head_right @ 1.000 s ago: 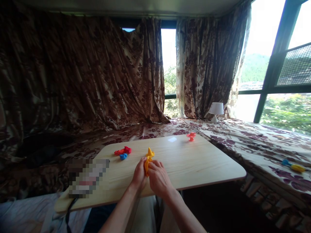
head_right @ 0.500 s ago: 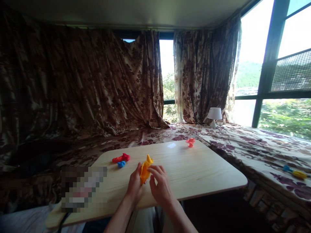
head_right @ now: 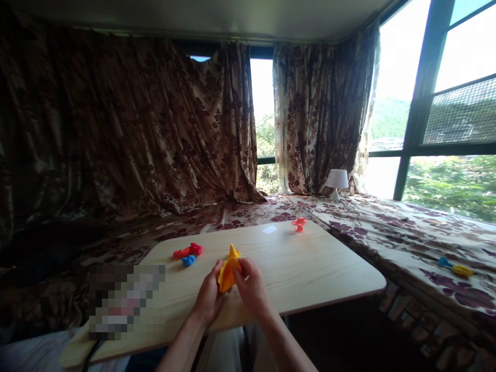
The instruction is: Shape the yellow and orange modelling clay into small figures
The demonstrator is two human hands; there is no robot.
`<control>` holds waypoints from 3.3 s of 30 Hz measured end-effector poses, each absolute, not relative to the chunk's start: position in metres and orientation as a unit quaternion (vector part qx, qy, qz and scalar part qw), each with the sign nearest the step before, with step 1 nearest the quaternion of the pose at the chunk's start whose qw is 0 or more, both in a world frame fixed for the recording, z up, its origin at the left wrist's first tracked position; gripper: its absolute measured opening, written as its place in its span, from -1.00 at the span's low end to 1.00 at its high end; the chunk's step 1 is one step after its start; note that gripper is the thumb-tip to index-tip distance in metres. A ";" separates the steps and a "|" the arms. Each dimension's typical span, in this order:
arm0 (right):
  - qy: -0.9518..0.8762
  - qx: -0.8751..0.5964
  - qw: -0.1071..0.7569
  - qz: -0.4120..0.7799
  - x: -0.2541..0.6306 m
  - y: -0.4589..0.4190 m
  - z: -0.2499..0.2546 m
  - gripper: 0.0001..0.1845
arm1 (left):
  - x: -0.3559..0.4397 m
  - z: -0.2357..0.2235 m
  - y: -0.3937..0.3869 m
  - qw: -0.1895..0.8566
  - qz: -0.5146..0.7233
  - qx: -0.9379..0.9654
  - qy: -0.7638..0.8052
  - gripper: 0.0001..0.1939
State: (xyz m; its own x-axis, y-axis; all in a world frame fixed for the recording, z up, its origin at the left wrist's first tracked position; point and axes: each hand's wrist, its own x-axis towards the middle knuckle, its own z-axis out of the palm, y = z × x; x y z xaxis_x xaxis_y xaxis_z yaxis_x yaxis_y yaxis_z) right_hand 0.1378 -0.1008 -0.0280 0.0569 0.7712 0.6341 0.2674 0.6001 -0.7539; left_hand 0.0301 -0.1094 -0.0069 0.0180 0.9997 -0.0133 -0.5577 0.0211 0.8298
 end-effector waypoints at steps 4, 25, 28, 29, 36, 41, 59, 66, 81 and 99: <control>-0.654 -0.396 0.613 0.199 0.141 -0.106 -0.021 -0.86 | 0.028 -0.006 -0.108 0.659 0.598 0.334 0.311 -0.79; -0.710 -0.402 0.563 0.131 0.140 -0.115 -0.022 -0.10 | 0.025 -0.007 -0.107 0.703 0.600 0.270 0.270 -0.83; -0.713 -0.411 0.552 0.132 0.140 -0.116 -0.022 -0.05 | 0.025 -0.006 -0.108 0.698 0.605 0.260 0.281 -0.86; -0.717 -0.409 0.550 0.126 0.140 -0.116 -0.022 -0.05 | 0.025 -0.005 -0.108 0.696 0.608 0.260 0.281 -0.86; -0.727 -0.383 0.566 0.073 0.140 -0.117 -0.019 -0.31 | 0.025 -0.003 -0.109 0.692 0.614 0.265 0.273 -0.81; -0.721 -0.399 0.567 0.011 0.141 -0.121 -0.018 -0.49 | 0.024 -0.004 -0.107 0.683 0.626 0.260 0.271 -0.83; -0.763 -0.329 0.557 -0.009 0.141 -0.125 -0.010 -0.73 | 0.029 -0.007 -0.120 0.618 0.635 0.373 0.274 -0.62; -0.738 -0.338 0.583 -0.009 0.144 -0.122 -0.016 -0.63 | 0.023 -0.017 -0.115 0.572 0.643 0.413 0.299 -0.69; -0.760 -0.342 0.552 -0.020 0.143 -0.123 -0.014 -0.69 | 0.023 -0.013 -0.119 0.555 0.650 0.434 0.284 -0.59; -0.721 -0.323 0.601 0.117 0.144 -0.119 -0.017 -0.88 | 0.024 -0.017 -0.120 0.498 0.642 0.495 0.308 -0.61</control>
